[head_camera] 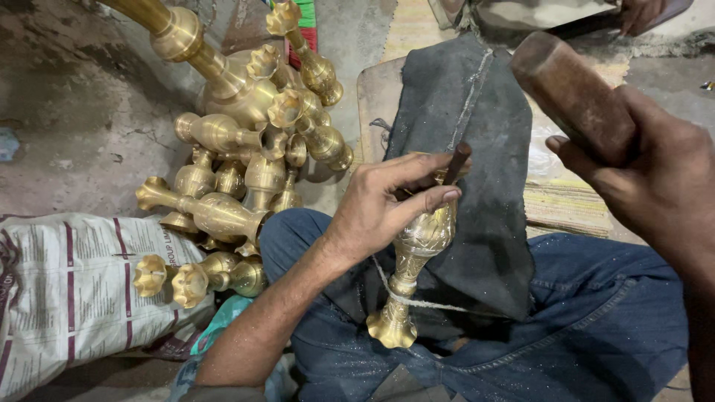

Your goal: The person sits cross-legged on the floor holding a brass vase between their legs. They hold a chisel against the vase surface and strike it with a wooden mallet, working the engraved pattern around the vase, repositioning the chisel and rotating the vase as they go.

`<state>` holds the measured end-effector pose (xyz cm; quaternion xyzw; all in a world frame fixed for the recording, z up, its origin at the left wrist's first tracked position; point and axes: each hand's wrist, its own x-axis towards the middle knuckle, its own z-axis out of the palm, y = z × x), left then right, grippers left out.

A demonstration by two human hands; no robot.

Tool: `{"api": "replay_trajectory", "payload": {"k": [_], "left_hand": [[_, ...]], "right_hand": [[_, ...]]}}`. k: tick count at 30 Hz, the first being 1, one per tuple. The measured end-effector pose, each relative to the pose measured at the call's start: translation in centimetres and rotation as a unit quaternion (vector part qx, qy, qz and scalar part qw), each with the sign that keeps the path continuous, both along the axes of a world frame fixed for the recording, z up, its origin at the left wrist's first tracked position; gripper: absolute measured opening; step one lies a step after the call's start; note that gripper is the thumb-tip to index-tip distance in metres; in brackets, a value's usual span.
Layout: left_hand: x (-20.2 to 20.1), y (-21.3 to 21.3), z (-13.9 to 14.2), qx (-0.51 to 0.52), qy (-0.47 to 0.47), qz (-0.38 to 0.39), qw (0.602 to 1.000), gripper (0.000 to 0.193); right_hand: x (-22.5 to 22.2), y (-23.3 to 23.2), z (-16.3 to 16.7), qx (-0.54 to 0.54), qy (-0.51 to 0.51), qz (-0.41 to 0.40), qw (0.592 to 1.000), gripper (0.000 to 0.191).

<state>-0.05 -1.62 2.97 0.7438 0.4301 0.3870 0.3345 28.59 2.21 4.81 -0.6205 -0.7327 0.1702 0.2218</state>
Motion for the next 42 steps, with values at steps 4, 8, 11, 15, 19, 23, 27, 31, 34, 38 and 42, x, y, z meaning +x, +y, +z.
{"api": "replay_trajectory", "payload": {"k": [4, 8, 11, 15, 19, 23, 27, 31, 34, 38, 42], "left_hand": [[0.1, -0.2, -0.1, -0.025, -0.012, 0.006, 1.0, 0.041], [0.0, -0.3, -0.2, -0.016, -0.016, 0.011, 1.0, 0.043], [-0.1, -0.1, -0.3, 0.028, 0.005, 0.011, 1.0, 0.042], [-0.1, 0.0, -0.2, 0.031, 0.011, 0.01, 0.999, 0.04], [-0.2, 0.1, -0.3, -0.021, -0.005, 0.006, 1.0, 0.045], [-0.4, 0.4, -0.5, -0.034, 0.006, 0.001, 0.999, 0.044], [-0.3, 0.7, -1.0, 0.023, 0.014, 0.008, 1.0, 0.042], [-0.5, 0.7, -0.9, 0.009, 0.015, 0.002, 1.0, 0.045], [-0.6, 0.7, -0.7, 0.017, 0.011, 0.004, 1.0, 0.045], [-0.5, 0.4, -0.5, -0.021, 0.001, 0.01, 1.0, 0.045], [-0.5, 0.5, -0.4, -0.043, -0.016, 0.001, 0.999, 0.044]], "right_hand": [[0.2, -0.3, 0.5, 0.106, -0.126, 0.093, 0.982, 0.025], [0.0, -0.5, 1.1, 0.098, -0.126, 0.086, 0.983, 0.027], [-0.1, -0.4, 1.1, 0.032, -0.099, 0.046, 0.994, 0.027], [0.2, -0.4, 0.4, 0.14, -0.155, 0.117, 0.971, 0.029], [0.5, -0.2, -0.4, 0.054, -0.006, 0.069, 0.996, 0.028], [0.6, 0.3, -0.7, 0.043, -0.038, 0.066, 0.996, 0.029], [0.6, 0.6, -0.7, 0.005, -0.318, 0.074, 0.945, 0.03], [0.7, 0.8, -0.7, 0.076, -0.074, 0.089, 0.99, 0.028], [0.6, 0.9, -0.7, 0.072, -0.077, 0.108, 0.989, 0.031], [0.5, 1.2, -0.5, 0.018, -0.138, 0.099, 0.985, 0.031], [0.5, 1.1, -0.2, 0.106, -0.106, 0.11, 0.983, 0.03]]}}
